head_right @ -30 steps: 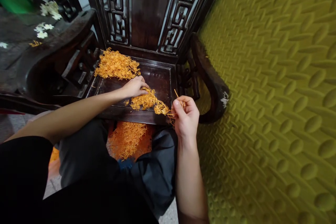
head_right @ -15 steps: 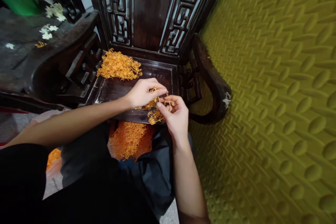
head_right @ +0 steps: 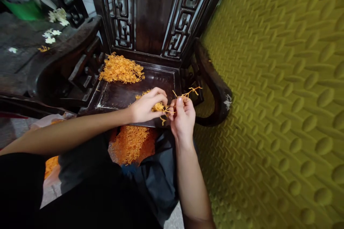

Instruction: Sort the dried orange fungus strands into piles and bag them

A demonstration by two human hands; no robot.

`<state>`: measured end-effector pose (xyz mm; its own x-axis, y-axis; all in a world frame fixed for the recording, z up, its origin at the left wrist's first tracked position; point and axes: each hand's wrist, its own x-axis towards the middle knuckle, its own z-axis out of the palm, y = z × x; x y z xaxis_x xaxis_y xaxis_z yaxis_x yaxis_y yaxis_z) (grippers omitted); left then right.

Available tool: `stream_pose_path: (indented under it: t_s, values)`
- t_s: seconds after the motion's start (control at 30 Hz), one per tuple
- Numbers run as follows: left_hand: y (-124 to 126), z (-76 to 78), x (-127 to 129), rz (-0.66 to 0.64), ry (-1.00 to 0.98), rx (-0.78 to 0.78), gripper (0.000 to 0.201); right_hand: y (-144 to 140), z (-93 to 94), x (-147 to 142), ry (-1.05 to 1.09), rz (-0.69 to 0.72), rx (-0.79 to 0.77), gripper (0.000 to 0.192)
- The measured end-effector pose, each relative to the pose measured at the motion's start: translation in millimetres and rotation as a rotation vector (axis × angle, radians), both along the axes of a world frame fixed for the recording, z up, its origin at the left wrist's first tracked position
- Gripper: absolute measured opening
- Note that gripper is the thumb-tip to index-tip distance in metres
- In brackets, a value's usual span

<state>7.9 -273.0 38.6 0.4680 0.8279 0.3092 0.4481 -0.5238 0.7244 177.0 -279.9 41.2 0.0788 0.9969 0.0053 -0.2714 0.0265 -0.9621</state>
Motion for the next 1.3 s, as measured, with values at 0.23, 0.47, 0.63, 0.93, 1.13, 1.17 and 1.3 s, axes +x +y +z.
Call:
stream_pose_path:
  t_s: [0.23,0.47,0.63,0.93,1.13,1.17,1.3]
  values:
    - [7.7,5.9,-20.2,-0.126,0.221,-0.109,0.01,-2.7,-7.6,2.7,-0.187,-0.085,0.145,0.036]
    - [12.1,26.2,-49.6,-0.188,-0.084,-0.515,0.027,-7.6,-11.3,19.5,-0.364,0.323,0.007,0.033]
    - [13.5,31.0,-50.1,-0.105,-0.201,-0.589,0.027,-9.9,-9.4,21.1,-0.318,0.362,-0.046,0.033]
    - [22.9,16.3,-57.9,-0.139,-0.328,-0.745,0.015,-7.6,-10.4,19.3,-0.306,0.243,-0.143,0.042]
    - [56.4,-4.0,-76.0,0.249,-0.382,-0.778,0.015,-1.2,-11.7,44.2,-0.276,0.034,-0.212,0.054]
    - [63.8,-10.3,-80.6,0.338,-0.375,-0.769,0.014,1.5,-11.1,50.8,-0.252,-0.026,-0.234,0.057]
    - [85.5,-37.6,-77.7,0.38,-0.087,-0.6,0.007,11.5,-8.3,66.5,-0.224,-0.047,-0.307,0.059]
